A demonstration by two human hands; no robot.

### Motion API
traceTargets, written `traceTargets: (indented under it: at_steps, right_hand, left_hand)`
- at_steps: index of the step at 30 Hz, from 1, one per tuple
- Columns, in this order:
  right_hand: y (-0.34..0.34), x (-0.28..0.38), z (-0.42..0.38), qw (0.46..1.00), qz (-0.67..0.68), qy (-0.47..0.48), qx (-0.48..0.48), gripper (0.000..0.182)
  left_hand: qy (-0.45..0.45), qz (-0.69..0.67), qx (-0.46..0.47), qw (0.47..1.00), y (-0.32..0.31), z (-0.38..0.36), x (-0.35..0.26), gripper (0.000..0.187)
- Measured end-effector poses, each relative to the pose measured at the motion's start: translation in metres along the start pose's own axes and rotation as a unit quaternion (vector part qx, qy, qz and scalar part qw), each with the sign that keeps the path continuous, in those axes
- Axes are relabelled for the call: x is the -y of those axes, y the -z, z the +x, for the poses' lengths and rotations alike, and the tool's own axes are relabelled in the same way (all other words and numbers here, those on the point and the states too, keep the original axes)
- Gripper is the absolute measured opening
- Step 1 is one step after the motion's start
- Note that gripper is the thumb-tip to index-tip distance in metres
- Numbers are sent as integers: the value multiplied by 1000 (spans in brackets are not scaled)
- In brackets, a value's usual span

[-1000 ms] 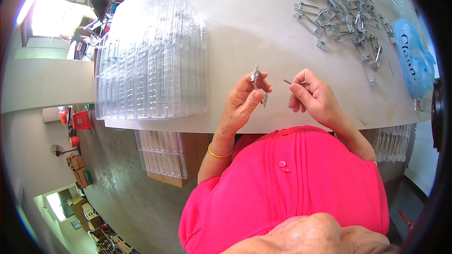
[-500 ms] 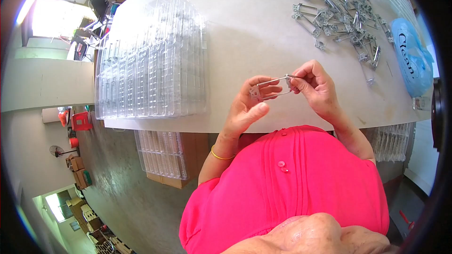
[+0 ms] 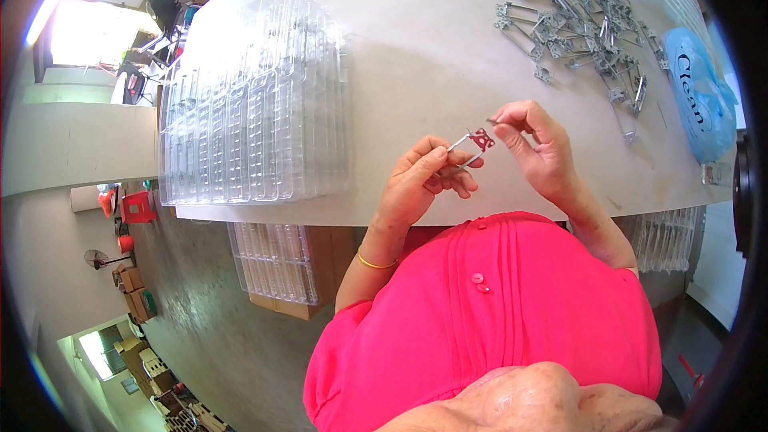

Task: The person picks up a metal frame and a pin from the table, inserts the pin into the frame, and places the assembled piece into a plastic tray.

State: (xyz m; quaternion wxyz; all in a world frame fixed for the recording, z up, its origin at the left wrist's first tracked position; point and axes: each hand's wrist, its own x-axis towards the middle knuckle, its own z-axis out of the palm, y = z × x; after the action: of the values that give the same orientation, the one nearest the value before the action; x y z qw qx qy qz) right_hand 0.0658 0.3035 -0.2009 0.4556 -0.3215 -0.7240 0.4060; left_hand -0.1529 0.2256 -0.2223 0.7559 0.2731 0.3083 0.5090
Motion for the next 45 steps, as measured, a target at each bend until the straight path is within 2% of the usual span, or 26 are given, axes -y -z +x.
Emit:
traceTargets:
  at_steps: [1,3,4,6,12,19,21,22,24,31,33,36,40,42,43,45]
  right_hand:
    - [1,1,0,1000,1,0,0,9]
    - [5,6,-1,997,18,-77,2,6]
    - [5,8,-3,997,18,-77,2,6]
    - [3,14,-7,992,23,-116,48,6]
    - [2,21,-5,990,-4,-129,63,5]
    - [3,19,-7,984,-20,-149,94,8]
    - [2,26,-4,965,74,-229,101,20]
    - [4,27,-3,965,74,-229,101,20]
    - [9,26,-1,931,163,-294,145,31]
    - [11,30,3,931,150,-291,164,28]
    - [11,26,3,900,217,-338,170,23]
    - [13,26,5,891,215,-353,190,20]
    - [11,30,4,905,150,-354,180,18]
    - [11,26,2,951,8,-251,182,19]
    - [10,25,2,950,8,-252,182,19]
    - [8,22,3,981,-38,-147,120,18]
  left_hand:
    - [-12,-25,-3,1000,0,0,0,21]
    - [-24,-50,-7,998,2,1,0,20]
    - [-31,-53,-5,998,4,1,1,19]
    - [-33,-57,-2,998,4,2,2,18]
    - [-38,-6,-20,999,1,1,3,17]
    - [-77,114,-24,990,-2,-2,3,11]
    - [-86,141,-27,986,-3,-3,3,10]
    - [-80,147,-35,985,-4,-4,2,10]
    - [-75,153,-44,984,-6,-5,-1,10]
    - [-47,260,-50,963,-18,-10,-6,11]
    - [-46,264,-41,962,-18,-9,-5,11]
    - [-24,258,-38,965,-17,-9,-4,9]
    - [-34,307,-34,951,-17,-9,-2,7]
    - [-36,323,-26,945,-19,-8,-1,6]
    - [-51,363,-22,930,-22,-8,-2,6]
    - [-67,403,-19,912,-23,-7,-2,6]
